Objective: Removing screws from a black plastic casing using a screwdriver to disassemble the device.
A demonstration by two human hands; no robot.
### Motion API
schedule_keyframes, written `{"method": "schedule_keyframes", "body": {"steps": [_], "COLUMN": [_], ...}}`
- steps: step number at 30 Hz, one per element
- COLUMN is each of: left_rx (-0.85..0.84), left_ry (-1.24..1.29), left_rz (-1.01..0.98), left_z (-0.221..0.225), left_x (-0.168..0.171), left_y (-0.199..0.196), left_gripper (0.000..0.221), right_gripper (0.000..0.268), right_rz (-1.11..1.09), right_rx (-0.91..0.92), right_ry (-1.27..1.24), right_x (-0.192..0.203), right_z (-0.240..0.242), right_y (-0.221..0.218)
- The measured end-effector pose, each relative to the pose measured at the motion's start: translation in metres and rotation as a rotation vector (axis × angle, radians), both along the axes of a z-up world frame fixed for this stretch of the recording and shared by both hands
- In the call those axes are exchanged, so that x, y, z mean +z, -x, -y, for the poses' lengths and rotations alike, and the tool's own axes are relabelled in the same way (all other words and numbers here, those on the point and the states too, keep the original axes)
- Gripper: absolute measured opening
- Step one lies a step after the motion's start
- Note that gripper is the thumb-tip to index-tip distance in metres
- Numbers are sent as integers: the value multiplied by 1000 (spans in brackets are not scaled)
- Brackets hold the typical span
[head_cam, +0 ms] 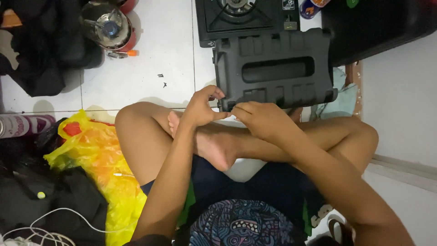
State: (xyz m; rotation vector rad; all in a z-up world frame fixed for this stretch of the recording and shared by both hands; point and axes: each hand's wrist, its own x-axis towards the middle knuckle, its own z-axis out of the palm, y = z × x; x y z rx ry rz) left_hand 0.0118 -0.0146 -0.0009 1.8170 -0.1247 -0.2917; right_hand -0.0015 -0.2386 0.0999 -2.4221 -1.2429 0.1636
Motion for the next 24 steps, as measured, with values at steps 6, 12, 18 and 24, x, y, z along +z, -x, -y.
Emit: {"method": "schedule_keyframes", "body": {"steps": [6, 12, 18, 24], "left_rx": [1, 3, -13, -29], "left_ry": [4, 13, 24, 22], "left_rz": [23, 26, 2, -12], "left_z": [-1, -1, -2, -3], "left_x": [-3, -5, -2, -6], "left_y": [1, 0, -4, -5], "left_gripper": [53, 54, 53, 54], "right_gripper": [34, 34, 18, 16], "right_rz": [15, 69, 173, 227], "right_rx": [16, 114, 225, 198], "right_ry": [409, 484, 355, 364], "right_x": [-18, -26, -7, -10], "right_z": [-2, -1, -3, -7], "right_y": [-8, -21, -24, -24]}}
